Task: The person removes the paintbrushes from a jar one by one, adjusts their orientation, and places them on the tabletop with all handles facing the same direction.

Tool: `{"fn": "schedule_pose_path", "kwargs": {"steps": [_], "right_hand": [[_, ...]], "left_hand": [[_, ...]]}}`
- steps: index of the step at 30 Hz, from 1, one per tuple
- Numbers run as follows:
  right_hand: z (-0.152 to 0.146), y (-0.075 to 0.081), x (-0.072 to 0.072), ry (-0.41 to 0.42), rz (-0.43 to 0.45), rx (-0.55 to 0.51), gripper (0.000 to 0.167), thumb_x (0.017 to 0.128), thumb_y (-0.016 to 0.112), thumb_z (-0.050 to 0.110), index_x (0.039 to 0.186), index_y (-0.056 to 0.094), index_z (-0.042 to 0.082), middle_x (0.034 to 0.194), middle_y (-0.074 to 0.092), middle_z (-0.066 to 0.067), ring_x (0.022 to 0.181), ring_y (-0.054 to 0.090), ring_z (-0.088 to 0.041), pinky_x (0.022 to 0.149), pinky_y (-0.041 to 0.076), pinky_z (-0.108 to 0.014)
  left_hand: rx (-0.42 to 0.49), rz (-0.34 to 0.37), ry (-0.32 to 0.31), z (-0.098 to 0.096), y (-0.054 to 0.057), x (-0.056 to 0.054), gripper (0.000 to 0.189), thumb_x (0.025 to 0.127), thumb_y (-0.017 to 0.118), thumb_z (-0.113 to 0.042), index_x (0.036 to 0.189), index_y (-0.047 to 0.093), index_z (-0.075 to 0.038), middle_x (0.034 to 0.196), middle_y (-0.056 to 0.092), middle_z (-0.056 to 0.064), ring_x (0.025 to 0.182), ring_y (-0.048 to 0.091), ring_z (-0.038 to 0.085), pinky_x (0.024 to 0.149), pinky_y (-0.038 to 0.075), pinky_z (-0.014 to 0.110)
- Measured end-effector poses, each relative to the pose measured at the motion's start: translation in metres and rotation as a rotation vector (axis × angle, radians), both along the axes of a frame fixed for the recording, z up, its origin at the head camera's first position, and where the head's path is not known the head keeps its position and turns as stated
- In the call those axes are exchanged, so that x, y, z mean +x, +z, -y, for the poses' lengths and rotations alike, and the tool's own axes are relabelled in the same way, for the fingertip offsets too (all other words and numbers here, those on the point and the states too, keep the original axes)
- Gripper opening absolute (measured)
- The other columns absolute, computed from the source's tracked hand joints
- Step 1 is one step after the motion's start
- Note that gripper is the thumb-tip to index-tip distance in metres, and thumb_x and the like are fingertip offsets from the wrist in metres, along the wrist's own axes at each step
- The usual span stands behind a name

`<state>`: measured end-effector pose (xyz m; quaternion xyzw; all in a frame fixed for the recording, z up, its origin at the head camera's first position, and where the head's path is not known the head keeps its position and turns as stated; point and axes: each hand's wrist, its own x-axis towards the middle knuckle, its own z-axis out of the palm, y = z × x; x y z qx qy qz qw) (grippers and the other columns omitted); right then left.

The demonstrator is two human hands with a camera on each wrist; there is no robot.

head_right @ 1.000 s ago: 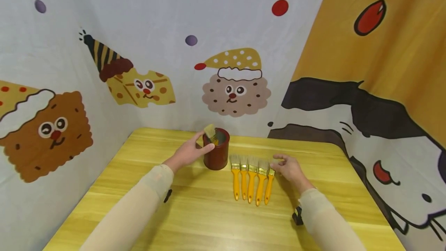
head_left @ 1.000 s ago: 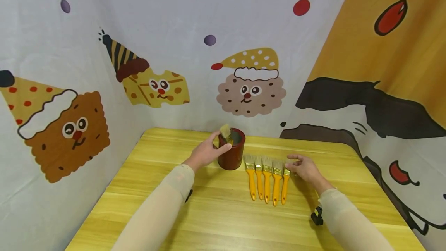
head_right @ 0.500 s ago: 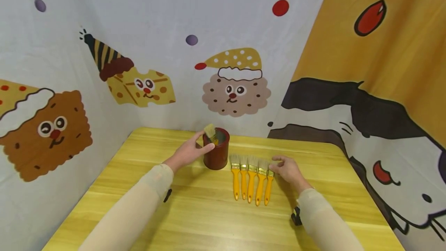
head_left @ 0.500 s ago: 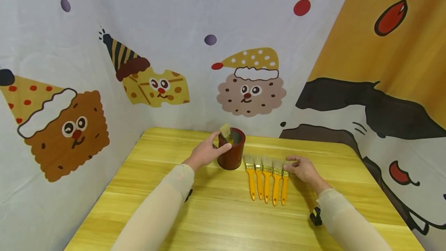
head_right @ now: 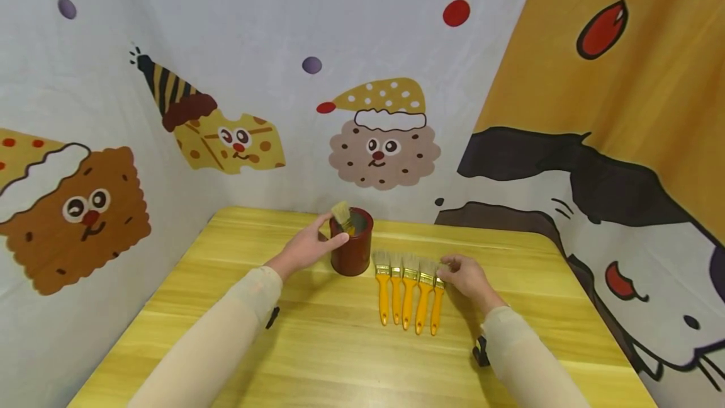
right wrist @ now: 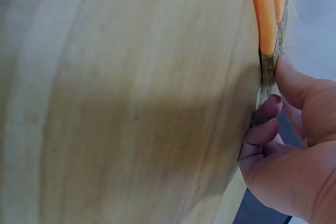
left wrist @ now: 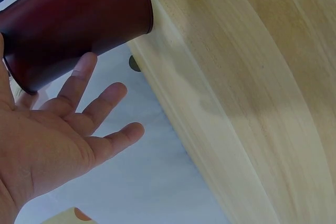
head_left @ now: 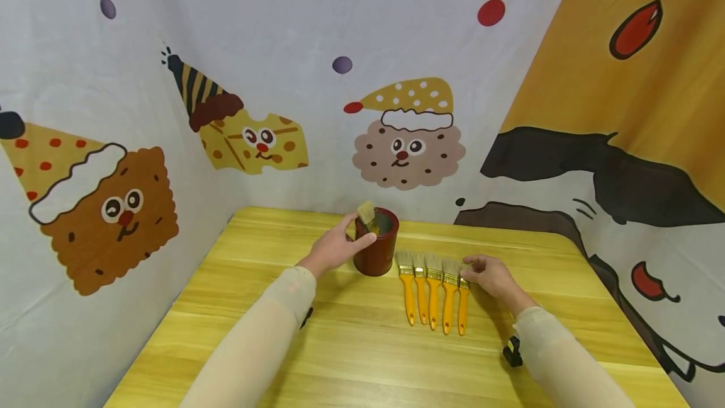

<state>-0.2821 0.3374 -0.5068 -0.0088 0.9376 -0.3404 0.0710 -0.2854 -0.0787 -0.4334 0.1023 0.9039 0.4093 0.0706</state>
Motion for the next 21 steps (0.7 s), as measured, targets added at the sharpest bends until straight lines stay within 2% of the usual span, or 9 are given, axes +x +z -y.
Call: {"fn": "schedule_pose_path", "kwargs": {"steps": [4, 10, 17, 21], "right_hand": [[0.0012, 0.0017, 0.0005, -0.003, 0.009, -0.002, 0.047, 0.105, 0.071, 0.029, 0.144, 0.064, 0.003, 0.14, 0.063, -0.028, 0.124, 0.062, -0.043, 0.1, 0.055, -0.056], [0.0019, 0.0015, 0.0017, 0.007, 0.012, -0.012, 0.046, 0.106, 0.07, 0.028, 0.144, 0.064, 0.002, 0.138, 0.063, -0.027, 0.121, 0.062, -0.04, 0.098, 0.055, -0.053], [0.0005, -0.0005, 0.0022, 0.023, 0.008, -0.004, 0.047, 0.107, 0.069, 0.03, 0.144, 0.063, 0.002, 0.142, 0.062, -0.029, 0.128, 0.06, -0.045, 0.104, 0.053, -0.059], [-0.0003, 0.0008, 0.0009, 0.021, 0.019, -0.018, 0.049, 0.107, 0.068, 0.031, 0.147, 0.061, 0.002, 0.143, 0.061, -0.029, 0.13, 0.059, -0.046, 0.106, 0.052, -0.059]], "left_hand": [[-0.001, -0.001, 0.0, 0.0002, -0.0019, -0.0023, 0.094, 0.095, 0.058, -0.08, 0.171, 0.023, -0.038, 0.145, 0.066, 0.009, 0.114, 0.069, 0.026, 0.096, 0.057, 0.051], [0.001, -0.001, -0.002, 0.001, -0.0052, -0.0045, 0.093, 0.096, 0.058, -0.079, 0.171, 0.024, -0.037, 0.144, 0.066, 0.008, 0.112, 0.069, 0.024, 0.094, 0.057, 0.049], [0.009, 0.009, -0.001, 0.0004, -0.0014, -0.0009, 0.088, 0.099, 0.06, -0.073, 0.171, 0.024, -0.037, 0.143, 0.067, 0.009, 0.113, 0.069, 0.026, 0.095, 0.057, 0.051], [0.006, 0.009, 0.001, 0.0005, -0.0002, -0.0004, 0.089, 0.098, 0.059, -0.075, 0.171, 0.024, -0.037, 0.146, 0.066, 0.009, 0.114, 0.069, 0.026, 0.096, 0.057, 0.052]]}}
